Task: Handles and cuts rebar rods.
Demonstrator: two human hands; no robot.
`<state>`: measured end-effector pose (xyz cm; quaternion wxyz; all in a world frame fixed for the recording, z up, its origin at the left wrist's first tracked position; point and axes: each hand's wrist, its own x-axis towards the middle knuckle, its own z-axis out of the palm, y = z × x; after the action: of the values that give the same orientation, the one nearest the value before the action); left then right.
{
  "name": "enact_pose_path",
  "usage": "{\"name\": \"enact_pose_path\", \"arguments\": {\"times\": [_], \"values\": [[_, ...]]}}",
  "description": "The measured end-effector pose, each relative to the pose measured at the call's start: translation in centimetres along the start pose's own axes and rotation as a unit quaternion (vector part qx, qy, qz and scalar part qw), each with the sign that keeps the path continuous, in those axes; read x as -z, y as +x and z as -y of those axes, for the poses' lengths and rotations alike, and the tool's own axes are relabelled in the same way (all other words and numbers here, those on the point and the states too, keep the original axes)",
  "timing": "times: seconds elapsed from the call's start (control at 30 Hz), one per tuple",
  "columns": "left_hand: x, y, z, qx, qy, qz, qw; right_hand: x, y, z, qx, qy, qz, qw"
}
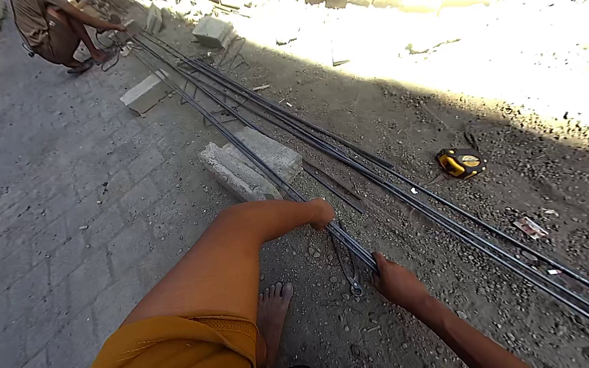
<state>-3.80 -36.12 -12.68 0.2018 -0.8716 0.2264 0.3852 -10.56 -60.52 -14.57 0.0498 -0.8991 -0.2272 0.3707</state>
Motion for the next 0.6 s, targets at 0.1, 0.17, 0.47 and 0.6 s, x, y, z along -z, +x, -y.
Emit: {"name": "enact_pose_path", "arguments": {"times": [0.1, 0.17, 0.47, 0.6], "values": [[0.04, -0.09, 0.0, 0.001, -0.003, 0.002, 1.0, 0.06, -0.01, 0.01, 0.001, -0.001, 0.005, 1.0], [0.11, -0.22, -0.01, 0.0, -0.006, 0.001, 1.0, 0.03, 0.02, 0.0, 0.0, 0.002, 0.004, 1.0], [0.17, -0.35, -0.04, -0.004, -0.003, 0.001, 1.0, -0.02, 0.04, -0.1, 0.003, 0.003, 0.0, 1.0], [0.22, -0.32, -0.01, -0.003, -0.002, 0.0, 1.0, 0.0, 0.02, -0.12, 0.003, 0.002, -0.001, 1.0]]}}
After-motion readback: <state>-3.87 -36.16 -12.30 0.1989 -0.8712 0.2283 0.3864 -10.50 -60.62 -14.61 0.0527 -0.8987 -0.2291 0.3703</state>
